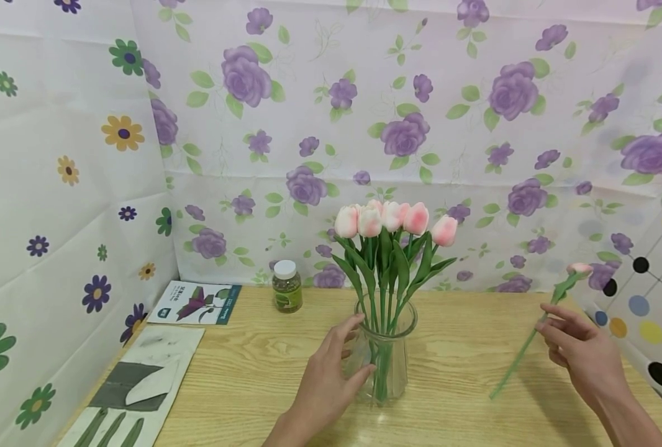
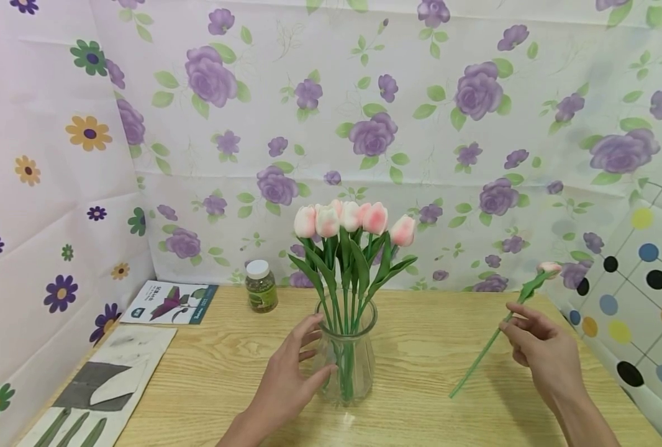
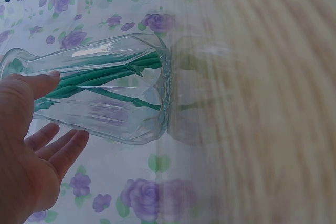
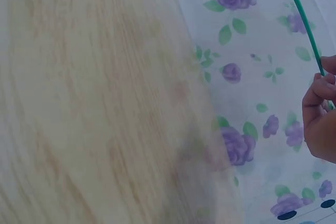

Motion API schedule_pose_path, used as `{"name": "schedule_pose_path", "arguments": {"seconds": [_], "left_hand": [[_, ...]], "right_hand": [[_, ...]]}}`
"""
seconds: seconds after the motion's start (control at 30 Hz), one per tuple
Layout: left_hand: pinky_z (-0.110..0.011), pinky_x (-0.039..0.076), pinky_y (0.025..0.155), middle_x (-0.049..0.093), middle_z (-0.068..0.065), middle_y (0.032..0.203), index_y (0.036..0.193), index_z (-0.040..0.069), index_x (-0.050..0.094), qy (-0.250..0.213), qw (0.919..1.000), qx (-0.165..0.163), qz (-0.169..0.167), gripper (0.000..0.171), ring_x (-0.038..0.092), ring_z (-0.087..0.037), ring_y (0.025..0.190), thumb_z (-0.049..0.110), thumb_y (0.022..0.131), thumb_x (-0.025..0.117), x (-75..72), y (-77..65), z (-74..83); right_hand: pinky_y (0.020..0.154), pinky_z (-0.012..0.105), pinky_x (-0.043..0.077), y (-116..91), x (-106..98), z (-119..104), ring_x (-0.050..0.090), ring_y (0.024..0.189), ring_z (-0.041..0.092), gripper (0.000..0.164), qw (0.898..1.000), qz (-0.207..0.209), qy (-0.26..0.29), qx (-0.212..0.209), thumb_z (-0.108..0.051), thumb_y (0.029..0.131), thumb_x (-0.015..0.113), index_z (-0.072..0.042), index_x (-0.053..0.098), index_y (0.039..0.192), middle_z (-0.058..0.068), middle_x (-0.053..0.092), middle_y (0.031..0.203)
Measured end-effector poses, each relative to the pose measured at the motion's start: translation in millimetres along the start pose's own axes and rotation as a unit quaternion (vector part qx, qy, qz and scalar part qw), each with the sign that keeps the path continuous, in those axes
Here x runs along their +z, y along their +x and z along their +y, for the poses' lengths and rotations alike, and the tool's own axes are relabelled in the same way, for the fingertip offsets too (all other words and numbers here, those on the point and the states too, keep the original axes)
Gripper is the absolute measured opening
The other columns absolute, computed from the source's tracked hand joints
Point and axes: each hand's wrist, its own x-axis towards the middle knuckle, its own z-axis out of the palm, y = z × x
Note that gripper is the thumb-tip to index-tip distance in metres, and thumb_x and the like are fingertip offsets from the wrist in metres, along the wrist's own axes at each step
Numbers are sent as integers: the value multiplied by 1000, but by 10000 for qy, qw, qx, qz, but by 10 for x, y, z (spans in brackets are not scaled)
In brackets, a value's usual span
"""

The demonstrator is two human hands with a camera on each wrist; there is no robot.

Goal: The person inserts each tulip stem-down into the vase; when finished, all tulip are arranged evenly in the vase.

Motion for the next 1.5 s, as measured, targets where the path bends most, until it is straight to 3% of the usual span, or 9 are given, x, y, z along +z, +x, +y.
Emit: {"name": "schedule_pose_path", "arguments": {"seconds": [0.27,0.5,0.73,1.1,1.5], "left_hand": [[-37,65,96,58,-6,147,160,27,36,9,10000,25,29,87,66,-30,128,14,90,86,4,-1,-2],[-37,65,97,59,-6,147,159,29,36,35,10000,24,55,87,66,-29,128,14,90,86,5,-6,-2],[-38,65,97,58,-7,148,160,29,35,17,10000,32,17,89,66,-30,128,11,89,86,4,-4,-5],[-38,65,96,58,-8,146,160,29,34,59,9999,86,37,90,67,-31,126,11,89,86,4,-1,-8],[-37,66,95,57,-8,147,161,26,35,94,9999,122,13,89,67,-32,126,12,90,86,9,-4,-15]], "right_hand": [[60,41,16,17,131,-90,44,63,13,42,9985,73,524,-152,5,103,63,-21,73,134,-7,71,89],[58,40,14,17,247,-166,35,62,18,40,9964,171,748,-351,6,102,64,-17,73,133,-5,72,89],[56,39,14,18,361,-219,45,59,13,40,9934,456,938,-487,9,98,67,-14,75,130,-4,75,87],[55,38,14,26,478,-267,45,58,13,41,9899,481,1151,-673,12,97,67,-11,74,130,-2,78,89],[54,38,13,5,560,-329,30,62,20,39,9880,486,1267,-735,12,97,66,-9,74,129,-2,78,90]]}}
